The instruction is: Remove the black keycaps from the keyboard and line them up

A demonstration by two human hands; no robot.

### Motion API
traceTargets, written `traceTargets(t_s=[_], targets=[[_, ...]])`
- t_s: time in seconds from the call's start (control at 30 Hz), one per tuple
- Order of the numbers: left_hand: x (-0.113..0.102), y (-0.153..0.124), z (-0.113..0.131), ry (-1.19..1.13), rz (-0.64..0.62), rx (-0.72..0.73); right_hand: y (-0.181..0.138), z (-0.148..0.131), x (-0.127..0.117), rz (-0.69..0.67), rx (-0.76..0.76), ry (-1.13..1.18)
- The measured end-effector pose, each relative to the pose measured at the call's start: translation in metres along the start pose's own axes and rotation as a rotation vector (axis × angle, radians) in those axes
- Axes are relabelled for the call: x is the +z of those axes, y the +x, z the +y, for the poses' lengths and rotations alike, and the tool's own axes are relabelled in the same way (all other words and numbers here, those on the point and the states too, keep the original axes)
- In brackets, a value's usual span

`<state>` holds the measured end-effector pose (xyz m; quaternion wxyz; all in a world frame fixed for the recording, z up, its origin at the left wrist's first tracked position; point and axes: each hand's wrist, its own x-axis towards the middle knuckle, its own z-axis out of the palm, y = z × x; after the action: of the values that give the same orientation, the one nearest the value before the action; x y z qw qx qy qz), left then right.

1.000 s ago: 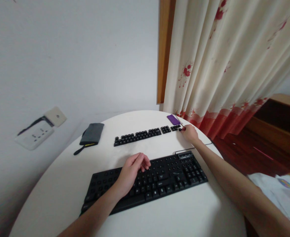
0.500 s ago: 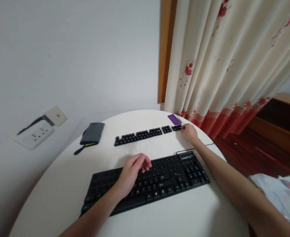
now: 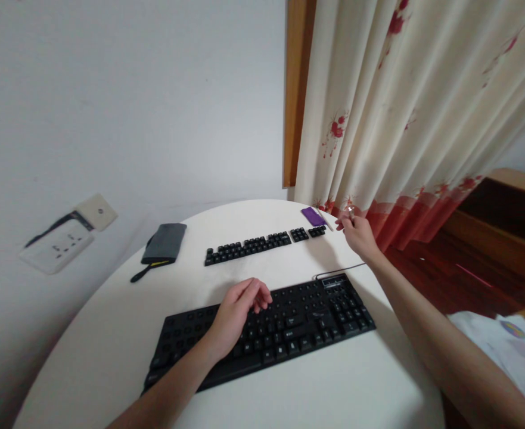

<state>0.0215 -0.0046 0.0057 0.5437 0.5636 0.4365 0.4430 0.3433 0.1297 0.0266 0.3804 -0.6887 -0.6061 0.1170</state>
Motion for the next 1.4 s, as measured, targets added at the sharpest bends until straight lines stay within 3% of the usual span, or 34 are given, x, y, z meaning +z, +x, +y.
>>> traceTargets(t_s=[0.13,0.4,0.53,0.7,0.8,1.17,1.4], targets=[[0.001,0.000,0.001,0.006,0.003,0.011,-0.034,-0.003,-0.032,0.084,-0.167,0.320],[0.002,0.001,0.002,-0.002,0.005,0.015,-0.095,0.012,-0.070,-0.068,-0.145,0.261],[0.003,0.000,0.003,-0.009,0.014,0.016,-0.113,0.024,-0.065,-0.073,-0.102,0.157],[0.003,0.000,0.004,-0.005,0.007,0.025,-0.137,0.015,-0.043,-0.278,0.017,-0.402],[0.003,0.000,0.004,0.001,0.004,0.027,-0.145,0.006,-0.034,-0.351,0.028,-0.607],[0.001,0.002,-0.003,0.019,-0.020,0.028,-0.142,0.004,-0.033,-0.434,-0.047,-0.706],[0.001,0.002,-0.002,0.010,-0.016,0.025,-0.146,0.015,-0.030,-0.326,-0.044,-0.734]])
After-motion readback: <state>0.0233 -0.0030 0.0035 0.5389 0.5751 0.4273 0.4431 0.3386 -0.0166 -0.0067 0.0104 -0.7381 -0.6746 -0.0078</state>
